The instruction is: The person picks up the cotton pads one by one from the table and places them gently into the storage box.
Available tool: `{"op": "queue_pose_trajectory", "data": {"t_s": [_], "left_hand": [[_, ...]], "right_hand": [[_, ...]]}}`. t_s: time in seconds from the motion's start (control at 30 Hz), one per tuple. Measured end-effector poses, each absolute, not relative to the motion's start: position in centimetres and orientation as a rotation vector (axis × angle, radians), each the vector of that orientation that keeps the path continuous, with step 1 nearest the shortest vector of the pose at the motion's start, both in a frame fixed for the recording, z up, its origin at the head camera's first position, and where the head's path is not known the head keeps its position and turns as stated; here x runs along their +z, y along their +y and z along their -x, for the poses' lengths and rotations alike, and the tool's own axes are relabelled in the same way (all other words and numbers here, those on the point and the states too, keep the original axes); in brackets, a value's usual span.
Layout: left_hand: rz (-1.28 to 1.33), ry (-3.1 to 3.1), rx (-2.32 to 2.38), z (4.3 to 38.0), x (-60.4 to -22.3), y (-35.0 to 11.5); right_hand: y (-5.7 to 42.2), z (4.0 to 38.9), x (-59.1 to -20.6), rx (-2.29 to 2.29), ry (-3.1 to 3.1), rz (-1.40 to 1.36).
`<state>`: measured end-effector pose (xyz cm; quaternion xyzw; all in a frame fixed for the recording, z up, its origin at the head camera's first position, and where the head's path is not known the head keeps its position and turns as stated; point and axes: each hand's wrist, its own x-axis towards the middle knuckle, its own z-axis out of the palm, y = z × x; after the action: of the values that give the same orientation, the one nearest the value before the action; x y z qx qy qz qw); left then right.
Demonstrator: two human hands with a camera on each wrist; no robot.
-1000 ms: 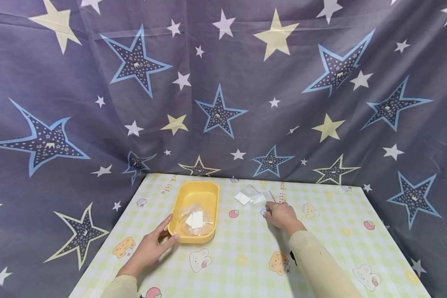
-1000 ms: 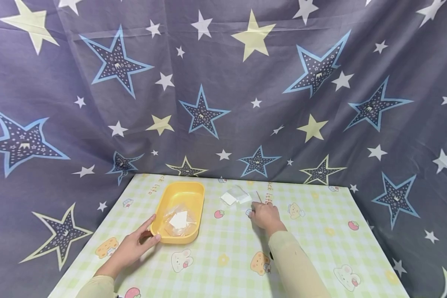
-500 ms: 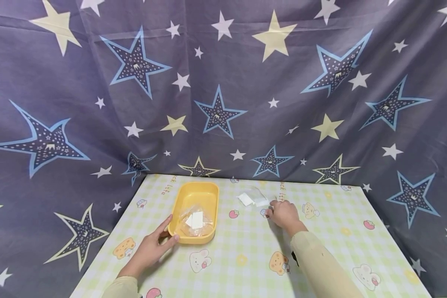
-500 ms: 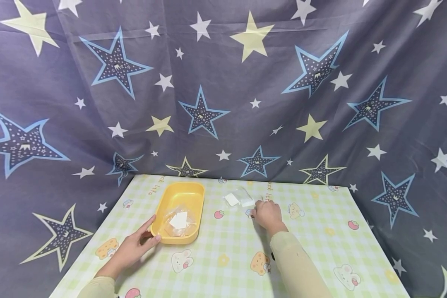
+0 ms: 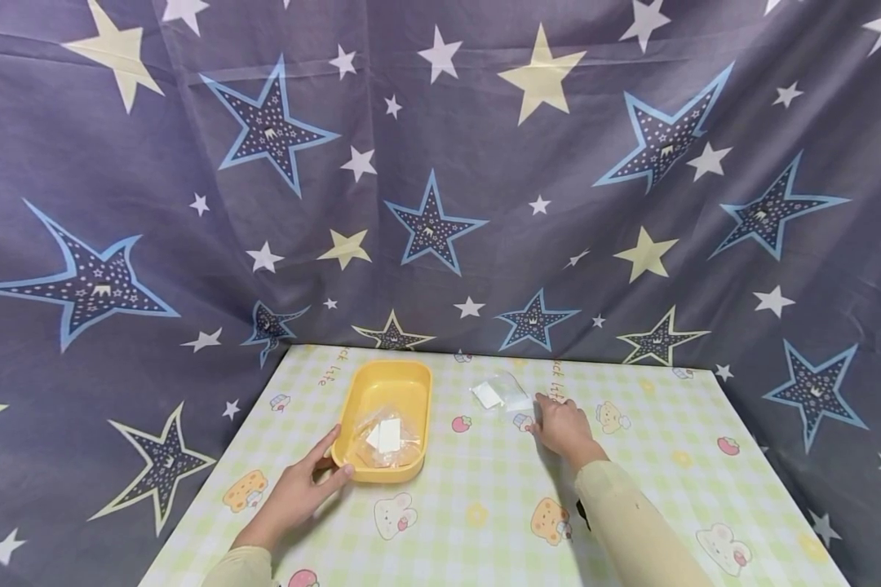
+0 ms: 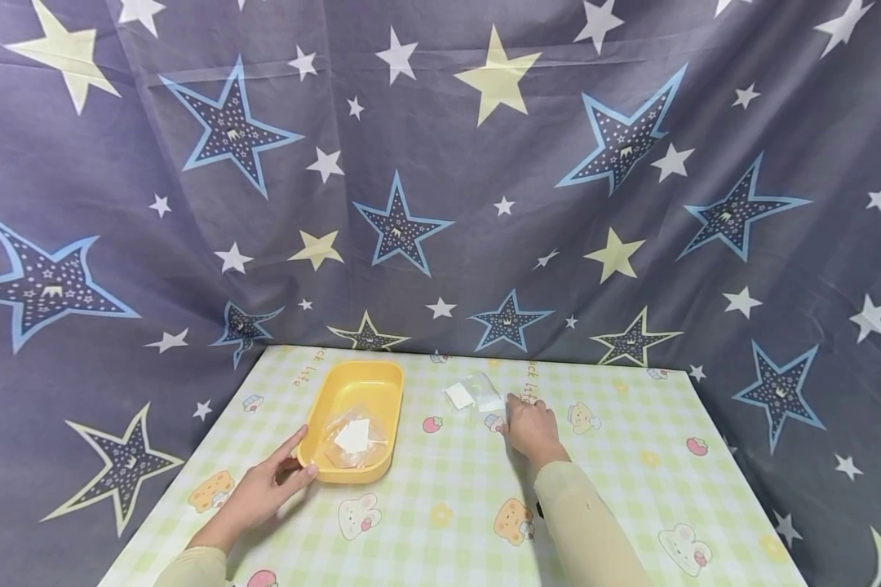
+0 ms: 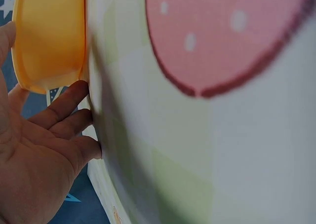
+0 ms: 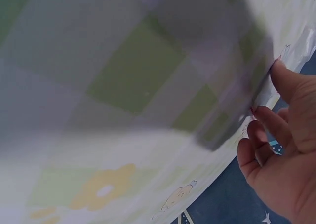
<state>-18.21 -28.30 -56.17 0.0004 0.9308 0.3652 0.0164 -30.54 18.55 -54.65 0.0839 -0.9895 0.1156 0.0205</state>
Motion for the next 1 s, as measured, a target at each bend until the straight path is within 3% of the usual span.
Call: {"op": "queue_pose_trajectory", "data": {"t_s": [0.53, 1.0], "left_hand": [[-0.012, 2.911, 1.129, 18.5, -56.3, -28.5], [0.007, 2.897, 1.138, 18.2, -56.2, -28.3]], "right_hand": [[17.8, 30.8, -54.8, 0.366, -2.954, -0.254], [20.9, 29.7, -55.0, 0.522, -2.894, -0.241]]}}
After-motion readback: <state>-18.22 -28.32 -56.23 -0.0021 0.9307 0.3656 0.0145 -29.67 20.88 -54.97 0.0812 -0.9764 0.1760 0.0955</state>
